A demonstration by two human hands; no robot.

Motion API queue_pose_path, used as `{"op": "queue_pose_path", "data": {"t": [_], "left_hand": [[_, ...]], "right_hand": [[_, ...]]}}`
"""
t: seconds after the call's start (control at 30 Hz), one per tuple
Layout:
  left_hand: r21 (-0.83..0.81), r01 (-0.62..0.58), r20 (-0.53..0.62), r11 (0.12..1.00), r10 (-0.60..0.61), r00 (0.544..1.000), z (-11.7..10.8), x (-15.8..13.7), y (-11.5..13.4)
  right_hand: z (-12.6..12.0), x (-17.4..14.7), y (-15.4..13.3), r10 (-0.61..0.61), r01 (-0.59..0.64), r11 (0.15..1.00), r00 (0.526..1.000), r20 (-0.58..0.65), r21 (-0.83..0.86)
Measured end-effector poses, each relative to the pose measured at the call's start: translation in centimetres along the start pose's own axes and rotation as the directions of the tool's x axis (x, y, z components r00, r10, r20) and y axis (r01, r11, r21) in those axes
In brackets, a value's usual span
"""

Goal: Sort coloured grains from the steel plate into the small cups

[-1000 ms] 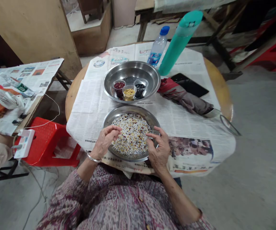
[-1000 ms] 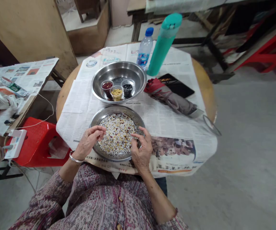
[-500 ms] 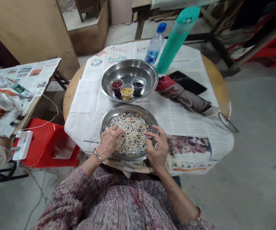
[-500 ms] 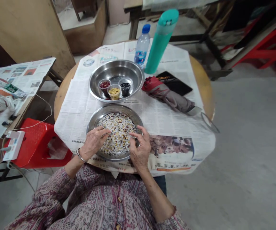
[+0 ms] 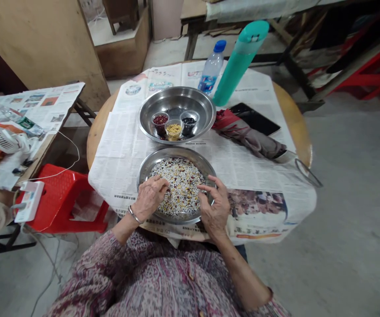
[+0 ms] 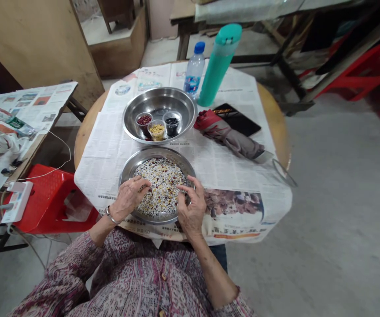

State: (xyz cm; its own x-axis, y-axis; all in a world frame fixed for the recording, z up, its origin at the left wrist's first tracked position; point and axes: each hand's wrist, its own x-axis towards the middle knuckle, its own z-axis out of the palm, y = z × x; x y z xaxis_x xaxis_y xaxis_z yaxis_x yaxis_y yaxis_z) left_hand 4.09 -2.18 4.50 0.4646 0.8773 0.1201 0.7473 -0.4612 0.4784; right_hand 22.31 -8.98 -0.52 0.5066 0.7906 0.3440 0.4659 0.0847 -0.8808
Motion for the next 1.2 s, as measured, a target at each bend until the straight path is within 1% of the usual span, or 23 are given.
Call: {"op": "queue_pose_path", "data": {"t": [0.07,0.1,0.13,0.17,0.2,0.23,0.27,0.3,0.33,0.37,0.43,0.47,0.5,0.53,0.57,0.63,0.73,0.87,1.2], "left_hand": [[-0.170,0.058,-0.023,0.984,-0.063,0.998,-0.6,0.0,0.3],[-0.297,0.110,-0.022,0.948,-0.123,0.992,-1.0,0.0,0.5],[-0.443,0.176,-0.003,0.879,-0.198,0.980,-1.4,0.0,0.6],[-0.590,0.244,0.039,0.770,-0.275,0.961,-1.8,0.0,0.8],[-0.715,0.299,0.094,0.632,-0.337,0.937,-2.2,0.0,0.8],[-0.800,0.337,0.153,0.496,-0.376,0.914,-2.6,0.1,0.9],[-0.844,0.360,0.196,0.397,-0.397,0.897,-2.8,0.1,0.8],[-0.853,0.375,0.219,0.364,-0.402,0.889,-3.0,0.1,0.8],[-0.831,0.383,0.221,0.403,-0.392,0.893,-3.1,0.2,0.7],[-0.781,0.375,0.198,0.500,-0.371,0.907,-3.0,0.2,0.6],[-0.588,0.288,0.104,0.756,-0.283,0.954,-2.6,0.1,0.4],[-0.463,0.219,0.055,0.859,-0.219,0.974,-2.3,0.1,0.3],[-0.340,0.153,0.015,0.928,-0.157,0.987,-2.0,0.0,0.2],[-0.230,0.100,-0.017,0.968,-0.107,0.994,-1.6,-0.1,0.1],[-0.137,0.064,-0.034,0.988,-0.069,0.997,-1.3,-0.2,0.1],[-0.013,0.031,-0.035,0.999,-0.032,0.999,-0.8,-0.4,-0.1],[0.076,0.029,-0.007,0.997,-0.029,1.000,-0.3,-0.5,-0.4],[0.120,0.036,-0.003,0.992,-0.036,0.999,0.0,-0.4,-0.4],[0.119,0.047,0.011,0.992,-0.049,0.999,0.4,-0.3,-0.6]], "right_hand": [[0.0,0.0,-0.1,0.000,0.000,1.000,1.000,0.002,-0.001],[0.0,0.0,-0.1,0.001,-0.001,1.000,1.000,0.000,0.000],[0.0,0.0,-0.1,0.001,-0.001,1.000,1.000,-0.004,0.001],[-0.1,0.0,-0.2,0.002,-0.002,1.000,1.000,-0.006,0.001],[-0.1,0.0,-0.2,0.002,-0.002,1.000,1.000,-0.007,-0.001],[-0.1,0.0,-0.2,0.001,-0.001,1.000,1.000,-0.007,-0.005],[-0.1,0.0,-0.2,-0.001,0.001,1.000,1.000,-0.005,-0.010],[-0.1,0.0,-0.2,-0.004,0.004,1.000,1.000,-0.002,-0.015],[-0.1,0.0,-0.2,-0.009,0.009,1.000,1.000,-0.002,-0.019],[-0.1,0.0,-0.2,-0.016,0.016,1.000,1.000,-0.003,-0.022],[-0.1,0.1,-0.2,-0.023,0.022,0.999,1.000,-0.007,-0.023],[-0.1,0.1,-0.2,-0.021,0.021,1.000,1.000,-0.009,-0.021],[-0.1,0.1,-0.2,-0.017,0.017,1.000,1.000,-0.008,-0.019],[0.0,0.1,-0.2,-0.010,0.010,1.000,1.000,-0.007,-0.018],[0.0,0.1,-0.2,-0.005,0.005,1.000,1.000,-0.007,-0.016],[0.0,0.1,-0.2,-0.003,0.003,1.000,1.000,-0.008,-0.015],[-0.1,0.0,-0.2,0.001,-0.001,1.000,1.000,-0.007,-0.012],[-0.1,0.1,-0.2,0.009,-0.009,1.000,1.000,-0.006,-0.005],[-0.1,0.1,-0.3,0.001,-0.001,1.000,1.000,-0.004,-0.013]]}}
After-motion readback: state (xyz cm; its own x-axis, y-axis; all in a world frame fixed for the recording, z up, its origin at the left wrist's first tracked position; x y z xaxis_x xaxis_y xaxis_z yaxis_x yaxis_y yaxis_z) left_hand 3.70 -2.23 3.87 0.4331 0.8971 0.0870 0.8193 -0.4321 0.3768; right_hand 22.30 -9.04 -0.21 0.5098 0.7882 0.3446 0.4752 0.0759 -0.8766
